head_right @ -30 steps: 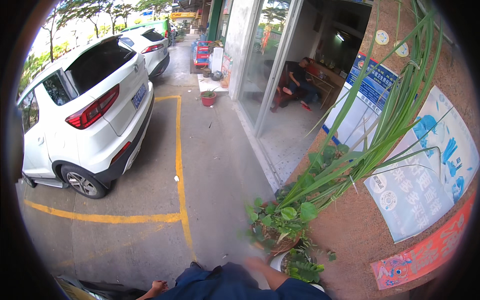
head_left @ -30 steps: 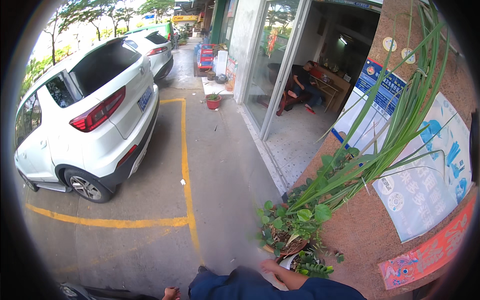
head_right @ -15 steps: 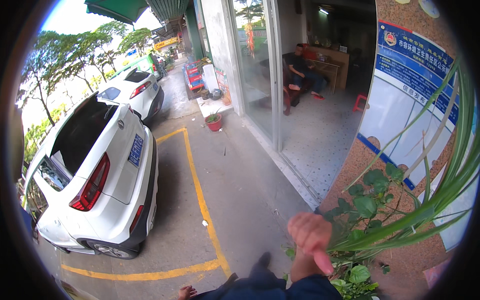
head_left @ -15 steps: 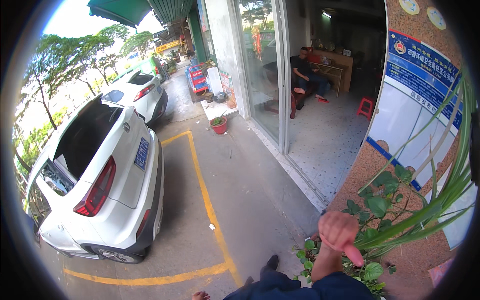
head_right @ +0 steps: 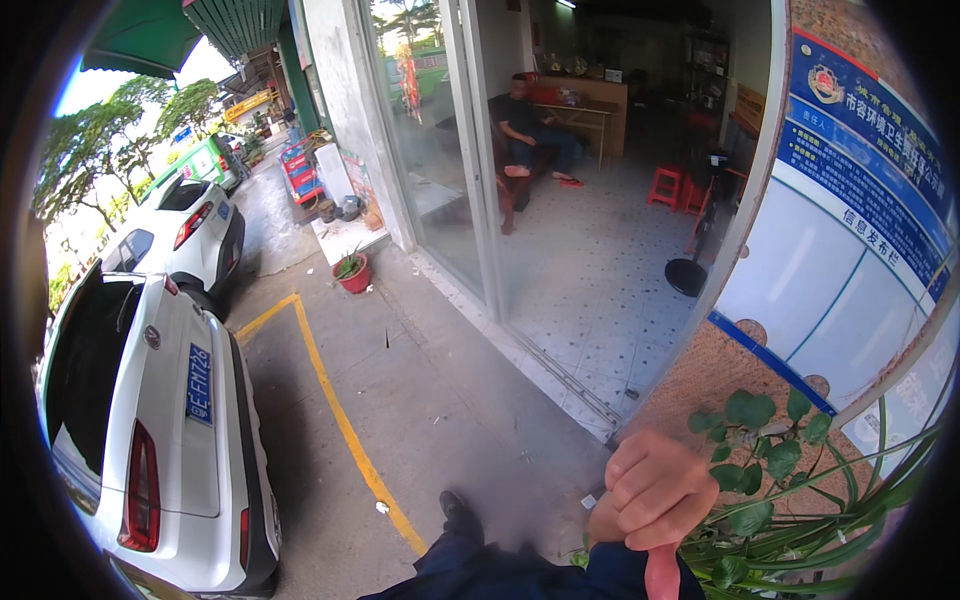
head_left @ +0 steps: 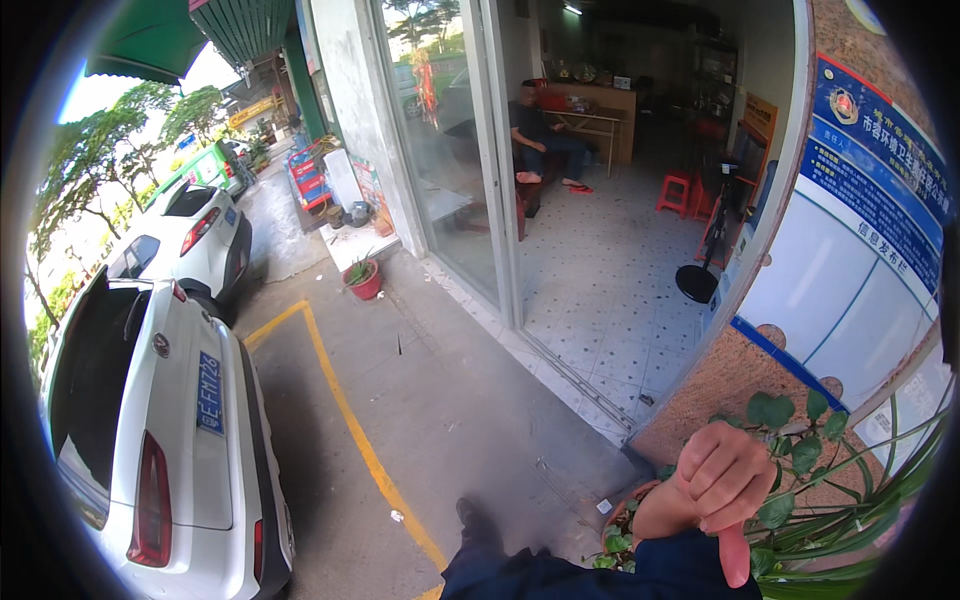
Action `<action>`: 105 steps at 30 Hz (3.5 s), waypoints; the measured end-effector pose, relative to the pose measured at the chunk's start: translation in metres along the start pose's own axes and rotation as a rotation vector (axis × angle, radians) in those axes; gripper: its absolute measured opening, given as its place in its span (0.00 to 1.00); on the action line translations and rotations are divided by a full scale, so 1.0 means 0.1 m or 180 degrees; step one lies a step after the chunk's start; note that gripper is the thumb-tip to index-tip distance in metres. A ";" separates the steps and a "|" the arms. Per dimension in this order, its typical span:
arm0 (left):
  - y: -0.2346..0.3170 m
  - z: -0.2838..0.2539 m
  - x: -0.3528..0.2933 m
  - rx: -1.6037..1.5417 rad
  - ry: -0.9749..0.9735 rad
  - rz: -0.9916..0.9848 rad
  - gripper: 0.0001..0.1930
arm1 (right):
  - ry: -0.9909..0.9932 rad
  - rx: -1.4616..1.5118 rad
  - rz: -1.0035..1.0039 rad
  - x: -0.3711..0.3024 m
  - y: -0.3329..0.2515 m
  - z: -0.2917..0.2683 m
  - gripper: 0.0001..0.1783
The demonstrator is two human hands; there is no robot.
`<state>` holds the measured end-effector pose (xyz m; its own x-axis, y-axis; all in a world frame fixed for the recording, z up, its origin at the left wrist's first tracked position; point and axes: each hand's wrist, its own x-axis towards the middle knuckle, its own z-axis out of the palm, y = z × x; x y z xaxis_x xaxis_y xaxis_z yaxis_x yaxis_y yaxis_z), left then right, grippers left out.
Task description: The person removes car floor mats from a white sedan, carries them into a garage, sprays them with a cleaning solution, and scrubs them with a cloth. The mats are laid out on the floor during treatment.
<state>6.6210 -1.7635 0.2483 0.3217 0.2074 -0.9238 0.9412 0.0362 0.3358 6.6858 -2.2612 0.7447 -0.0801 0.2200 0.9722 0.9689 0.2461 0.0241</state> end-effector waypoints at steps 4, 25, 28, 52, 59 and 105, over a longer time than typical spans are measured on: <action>1.16 0.40 0.64 0.0646 -0.0247 0.0050 0.07 | -0.0090 -0.0622 0.0145 -0.06 0.14 -0.22 0.15; 5.58 3.36 1.13 0.2451 -0.1582 0.1522 0.10 | 0.0126 -0.2013 0.0820 -0.72 1.29 -1.53 0.20; 5.26 2.98 1.28 0.3102 -0.1365 0.1486 0.13 | 0.0295 -0.1774 0.0506 -1.02 1.53 -2.03 0.23; 6.72 6.41 2.09 0.4764 -0.2029 0.2740 0.12 | 0.0860 -0.2621 -0.0168 -0.28 1.44 -2.67 0.23; 6.33 7.67 1.70 0.4646 -0.2779 0.3802 0.04 | 0.0612 -0.3330 0.0304 -0.13 1.82 -2.53 0.23; 0.01 4.13 -0.94 0.8051 -0.6683 0.3079 0.16 | 0.7859 -0.4933 0.4612 -3.26 -1.33 4.18 0.20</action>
<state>6.6344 -2.1871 0.2595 -0.8499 -0.2434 -0.4674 -0.5266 0.3588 0.7707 6.4849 -1.9710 0.3275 -0.6243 -0.6264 -0.4668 0.0319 0.5766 -0.8164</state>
